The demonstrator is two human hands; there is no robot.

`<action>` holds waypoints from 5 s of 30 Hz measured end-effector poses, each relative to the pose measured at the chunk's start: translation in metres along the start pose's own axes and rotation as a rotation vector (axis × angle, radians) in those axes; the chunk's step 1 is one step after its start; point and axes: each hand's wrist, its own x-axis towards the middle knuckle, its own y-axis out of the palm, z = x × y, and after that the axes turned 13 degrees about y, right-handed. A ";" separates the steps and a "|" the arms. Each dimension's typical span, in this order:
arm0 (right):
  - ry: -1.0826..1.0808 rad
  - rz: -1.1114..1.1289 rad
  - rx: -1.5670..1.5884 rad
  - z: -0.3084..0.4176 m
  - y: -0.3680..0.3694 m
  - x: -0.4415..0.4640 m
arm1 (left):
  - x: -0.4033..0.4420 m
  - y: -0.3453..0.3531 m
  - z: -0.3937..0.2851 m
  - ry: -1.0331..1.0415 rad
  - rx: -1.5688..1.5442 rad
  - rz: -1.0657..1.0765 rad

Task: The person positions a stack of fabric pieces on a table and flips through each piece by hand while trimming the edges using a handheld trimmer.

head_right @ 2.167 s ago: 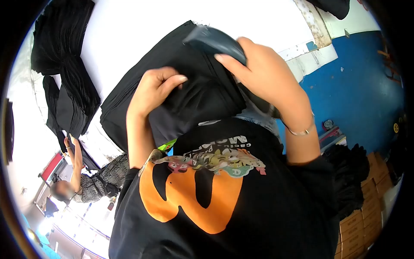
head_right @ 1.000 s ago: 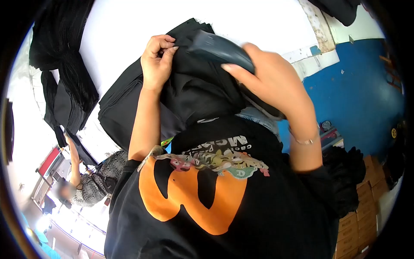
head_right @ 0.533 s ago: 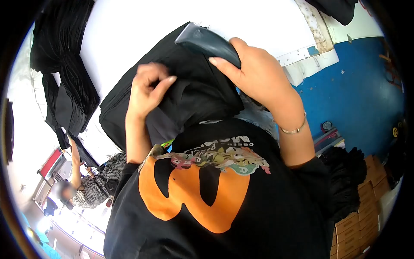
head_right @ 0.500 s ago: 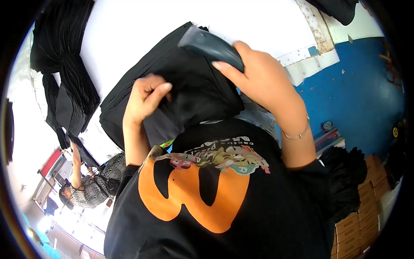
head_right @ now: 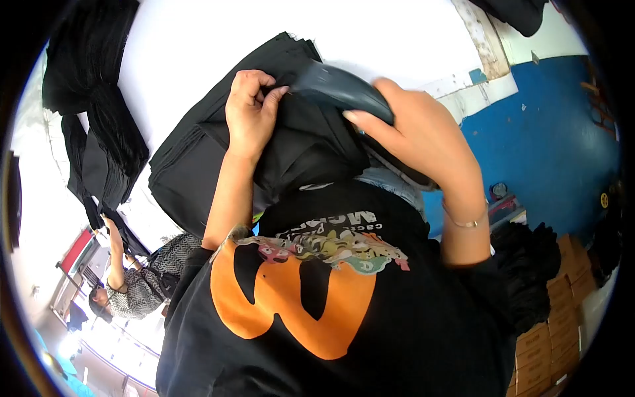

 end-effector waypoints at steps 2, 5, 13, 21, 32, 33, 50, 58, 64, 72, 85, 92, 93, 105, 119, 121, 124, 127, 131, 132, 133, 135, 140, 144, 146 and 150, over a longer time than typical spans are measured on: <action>-0.125 -0.091 0.026 0.014 0.009 0.018 | 0.000 0.001 0.005 -0.033 -0.006 0.004; -0.141 -0.046 0.067 0.009 0.016 0.018 | -0.002 -0.022 0.003 -0.022 -0.033 0.083; -0.049 -0.144 0.127 -0.003 0.016 0.020 | -0.003 -0.045 -0.004 -0.197 -0.004 0.396; -0.109 -0.160 0.177 -0.021 0.017 0.013 | 0.016 0.005 0.006 0.061 0.058 0.005; -0.050 -0.078 0.245 -0.018 0.014 0.022 | 0.034 -0.007 -0.011 -0.336 -0.139 0.238; -0.110 -0.124 0.282 -0.012 0.015 0.031 | 0.030 -0.003 -0.006 -0.273 -0.165 0.145; -0.102 0.015 0.303 -0.032 0.011 0.016 | 0.022 0.004 0.004 -0.099 -0.084 -0.019; -0.167 -0.071 0.189 -0.008 0.017 0.021 | 0.016 -0.004 -0.001 0.006 -0.008 -0.055; -0.082 -0.086 0.194 -0.012 0.010 0.020 | 0.001 -0.017 0.001 0.327 0.240 -0.038; -0.047 0.003 0.169 -0.023 0.003 0.003 | 0.013 -0.012 0.010 0.125 0.124 0.030; -0.141 -0.180 0.135 0.000 0.009 -0.006 | -0.011 -0.048 0.029 0.196 -0.279 0.342; -0.244 -0.093 -0.346 0.018 0.024 -0.027 | -0.006 -0.049 0.028 0.028 -0.325 0.238; -0.245 -0.157 -0.350 0.020 0.031 -0.027 | -0.006 -0.048 0.031 0.030 -0.328 0.238; -0.096 -0.196 0.085 -0.005 0.002 -0.047 | -0.022 -0.069 -0.011 0.200 0.211 0.593; -0.036 -0.155 0.119 -0.002 0.020 0.010 | 0.010 -0.001 -0.001 0.098 0.150 0.021; -0.058 -0.163 0.161 0.006 0.022 0.019 | 0.013 -0.002 -0.003 0.066 0.146 0.044; -0.096 -0.125 0.169 -0.014 0.014 0.004 | 0.011 -0.004 -0.001 0.044 0.113 0.072; -0.088 -0.078 0.096 -0.020 0.007 0.002 | 0.013 -0.002 0.007 0.086 0.080 0.083; -0.065 -0.149 0.172 0.004 0.022 0.019 | 0.017 -0.011 -0.004 -0.011 0.016 0.166; -0.072 -0.188 0.269 0.007 0.026 0.022 | 0.017 -0.016 -0.006 -0.076 -0.024 0.188; -0.081 -0.235 0.215 0.002 0.024 0.017 | 0.015 -0.022 -0.008 -0.150 -0.055 0.183; -0.016 -0.185 0.229 -0.016 0.014 0.001 | 0.002 -0.033 0.002 -0.089 -0.028 0.216; -0.158 -0.070 0.158 -0.015 0.004 -0.005 | -0.023 -0.037 0.040 0.235 -0.111 0.231; -0.231 -0.028 -0.200 0.000 0.010 0.000 | -0.020 -0.059 0.034 0.227 -0.088 0.368; -0.203 0.000 -0.175 -0.011 0.002 -0.015 | -0.025 -0.062 0.037 0.228 -0.092 0.378; -0.191 0.009 -0.160 -0.002 0.001 -0.021 | -0.017 -0.067 0.046 0.163 -0.199 0.444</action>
